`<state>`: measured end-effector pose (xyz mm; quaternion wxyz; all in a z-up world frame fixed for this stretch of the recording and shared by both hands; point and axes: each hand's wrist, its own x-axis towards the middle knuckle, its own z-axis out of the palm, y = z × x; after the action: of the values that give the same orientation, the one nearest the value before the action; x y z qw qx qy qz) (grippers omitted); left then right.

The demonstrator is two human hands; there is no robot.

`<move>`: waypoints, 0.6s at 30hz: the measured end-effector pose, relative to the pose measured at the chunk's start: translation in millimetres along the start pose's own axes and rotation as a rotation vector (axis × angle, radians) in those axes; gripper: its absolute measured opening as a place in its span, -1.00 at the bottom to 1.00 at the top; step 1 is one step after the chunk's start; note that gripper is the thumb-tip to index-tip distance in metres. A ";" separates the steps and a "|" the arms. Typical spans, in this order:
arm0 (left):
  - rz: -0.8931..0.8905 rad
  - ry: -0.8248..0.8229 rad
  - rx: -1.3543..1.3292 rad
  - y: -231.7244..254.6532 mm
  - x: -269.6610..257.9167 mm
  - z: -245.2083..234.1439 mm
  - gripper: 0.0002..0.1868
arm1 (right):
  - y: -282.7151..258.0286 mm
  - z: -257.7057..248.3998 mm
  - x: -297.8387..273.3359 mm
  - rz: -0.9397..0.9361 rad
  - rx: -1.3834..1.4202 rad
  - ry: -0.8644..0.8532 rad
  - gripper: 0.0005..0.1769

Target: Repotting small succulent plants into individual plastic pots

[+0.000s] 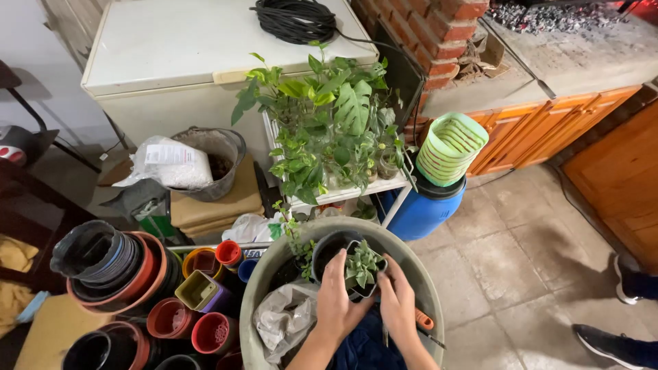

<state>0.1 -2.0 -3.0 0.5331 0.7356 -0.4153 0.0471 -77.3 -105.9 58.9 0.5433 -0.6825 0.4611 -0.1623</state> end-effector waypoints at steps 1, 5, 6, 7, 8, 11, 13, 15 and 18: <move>-0.075 0.038 -0.001 -2.0 -0.4 2.8 0.02 | 13.1 4.2 1.2 -0.129 0.123 -0.032 -0.44; -0.165 0.072 -0.011 -5.2 -0.2 6.9 0.03 | 23.6 15.0 -3.1 -0.046 0.397 -0.101 -0.29; -0.165 0.071 -0.010 -4.3 -1.8 8.8 0.03 | 14.9 13.8 -6.5 -0.046 0.398 -0.101 -0.29; -0.124 0.100 0.032 -3.1 -3.2 10.7 -0.02 | 6.0 12.4 -10.0 -0.029 0.327 -0.114 -0.31; -0.079 0.132 0.074 -3.1 -1.7 12.9 -0.06 | -4.3 11.6 -11.1 -0.018 0.257 -0.128 -0.34; -0.055 0.123 0.081 9.4 -3.4 6.7 -0.23 | -8.0 11.8 -12.6 -0.011 0.311 -0.137 -0.35; -0.055 0.137 0.085 7.0 -5.0 8.1 -0.25 | -0.1 13.1 -8.3 -0.033 0.299 -0.134 -0.35; -0.052 0.153 0.088 4.2 -5.2 10.4 -0.28 | 12.4 15.6 -0.7 -0.058 0.287 -0.128 -0.36; -0.070 0.157 0.072 0.9 -7.2 11.2 -0.34 | 27.1 19.7 5.7 -0.115 0.278 -0.107 -0.34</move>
<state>-9.4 -7.3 -10.8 0.5384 0.7624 -0.3444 0.1010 -72.4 -98.5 26.1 0.6460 -0.6338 0.3649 -0.2189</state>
